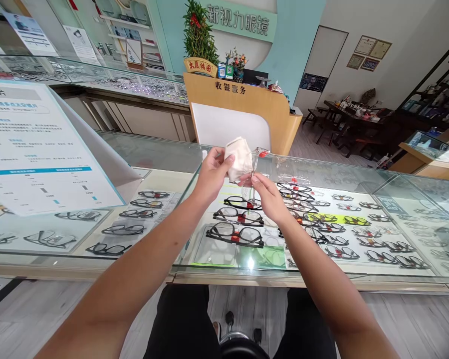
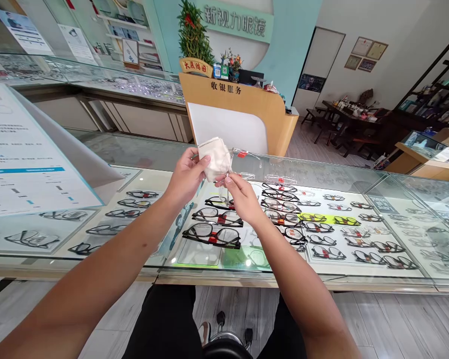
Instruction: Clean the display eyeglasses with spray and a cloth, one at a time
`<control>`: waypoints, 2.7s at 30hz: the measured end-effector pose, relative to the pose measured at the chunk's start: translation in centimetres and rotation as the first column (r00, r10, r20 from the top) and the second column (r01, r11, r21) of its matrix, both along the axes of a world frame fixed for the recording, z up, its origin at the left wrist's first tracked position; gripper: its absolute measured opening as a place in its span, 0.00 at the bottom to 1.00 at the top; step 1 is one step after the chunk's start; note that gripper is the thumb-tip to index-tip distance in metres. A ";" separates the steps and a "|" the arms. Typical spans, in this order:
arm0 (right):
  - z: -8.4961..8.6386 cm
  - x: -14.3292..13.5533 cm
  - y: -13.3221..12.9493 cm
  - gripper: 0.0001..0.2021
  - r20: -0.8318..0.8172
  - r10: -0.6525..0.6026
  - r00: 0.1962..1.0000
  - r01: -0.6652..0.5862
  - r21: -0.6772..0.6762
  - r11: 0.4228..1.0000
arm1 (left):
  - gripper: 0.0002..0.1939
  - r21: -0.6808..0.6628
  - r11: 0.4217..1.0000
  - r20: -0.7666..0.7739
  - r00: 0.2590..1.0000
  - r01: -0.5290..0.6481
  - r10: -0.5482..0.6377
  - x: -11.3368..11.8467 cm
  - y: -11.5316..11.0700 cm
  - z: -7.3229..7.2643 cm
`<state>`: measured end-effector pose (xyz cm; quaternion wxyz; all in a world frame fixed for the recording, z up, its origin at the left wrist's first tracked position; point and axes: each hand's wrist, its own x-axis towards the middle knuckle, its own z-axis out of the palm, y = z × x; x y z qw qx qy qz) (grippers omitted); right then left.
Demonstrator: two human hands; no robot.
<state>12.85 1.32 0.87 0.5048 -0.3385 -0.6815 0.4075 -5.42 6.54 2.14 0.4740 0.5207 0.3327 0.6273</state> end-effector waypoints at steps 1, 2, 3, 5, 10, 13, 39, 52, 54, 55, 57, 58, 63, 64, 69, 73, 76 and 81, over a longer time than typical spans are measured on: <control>0.2 0.0 -0.1 0.27 -0.007 0.015 1.000 -0.015 -0.008 1.000 | 0.25 0.040 0.999 -0.028 1.000 -0.002 0.003 0.1 -0.2 0.1; 0.3 0.0 -0.1 0.27 -0.011 0.028 1.000 -0.028 -0.013 1.000 | 0.24 0.084 0.996 -0.063 0.998 0.004 0.001 0.1 -0.4 0.2; 0.4 0.0 -0.1 0.27 -0.013 0.036 0.999 -0.037 -0.017 0.999 | 0.23 0.126 0.992 -0.099 0.995 0.022 -0.010 0.2 -0.6 0.3; 0.5 0.1 -0.1 0.27 -0.016 0.042 0.999 -0.042 -0.020 0.999 | 0.22 0.181 0.981 -0.155 0.987 0.068 -0.040 0.2 -1.0 0.5; 0.3 -0.1 -0.2 0.25 0.030 0.070 0.997 -0.070 0.014 0.997 | 0.26 0.162 0.987 -0.172 0.984 -0.021 0.049 0.3 -1.2 0.6; 0.0 -0.3 -0.1 0.26 0.056 0.091 0.994 -0.092 0.012 0.996 | 0.30 0.076 0.997 -0.081 0.997 0.009 -0.003 0.4 -0.8 0.3; 0.0 -0.2 0.3 0.16 -0.045 0.222 0.974 -0.227 -0.205 0.952 | 0.22 -0.182 0.809 0.232 0.824 0.559 -0.517 -0.8 -0.4 1.1; -0.3 -0.1 0.3 0.16 0.117 0.046 0.992 -0.055 0.074 0.996 | 0.20 -0.132 0.853 0.235 0.852 0.505 -0.468 -0.7 -0.1 0.7; -0.3 -0.1 0.2 0.17 0.118 0.027 0.993 -0.037 0.081 0.996 | 0.20 -0.127 0.858 0.205 0.859 0.498 -0.469 -0.8 0.1 0.5; -0.3 -0.1 0.2 0.17 0.126 0.013 0.992 -0.024 0.088 0.996 | 0.21 -0.146 0.858 0.180 0.866 0.493 -0.467 -0.9 0.2 0.3; -0.3 -0.1 0.1 0.17 0.147 -0.021 0.989 0.005 0.109 0.994 | 0.23 -0.222 0.850 0.120 0.879 0.477 -0.461 -1.2 0.4 0.0; -0.2 -0.1 0.1 0.17 0.155 -0.036 0.987 0.018 0.118 0.993 | 0.24 -0.265 0.843 0.090 0.882 0.469 -0.463 -1.4 0.4 -0.1; 0.1 0.0 0.1 0.16 0.142 -0.036 0.989 0.020 0.115 0.993 | 0.23 -0.268 0.831 0.063 0.870 0.487 -0.489 -1.3 -0.1 0.1; 0.1 0.0 0.2 0.15 0.134 -0.028 0.991 0.015 0.096 0.995 | 0.23 -0.248 0.836 0.079 0.870 0.490 -0.486 -1.2 -0.2 0.2; 0.1 -0.1 0.4 0.14 0.019 0.064 0.998 -0.060 -0.152 0.987 | 0.22 -0.172 0.832 0.126 0.849 0.528 -0.513 -0.6 -0.6 0.5; 0.3 -0.1 0.3 0.16 -0.007 0.125 0.992 -0.123 -0.230 0.965 | 0.21 -0.130 0.817 0.141 0.826 0.561 -0.545 -0.6 -0.7 0.7; 0.5 -0.1 0.2 0.18 0.000 0.137 0.991 -0.134 -0.200 0.971 | 0.24 -0.120 0.847 0.140 0.853 0.518 -0.502 -0.7 -0.7 0.8; 0.7 0.1 0.2 0.19 0.014 0.117 0.993 -0.112 -0.194 0.975 | 0.28 -0.086 0.942 0.047 0.946 0.323 -0.320 -0.7 -0.5 0.5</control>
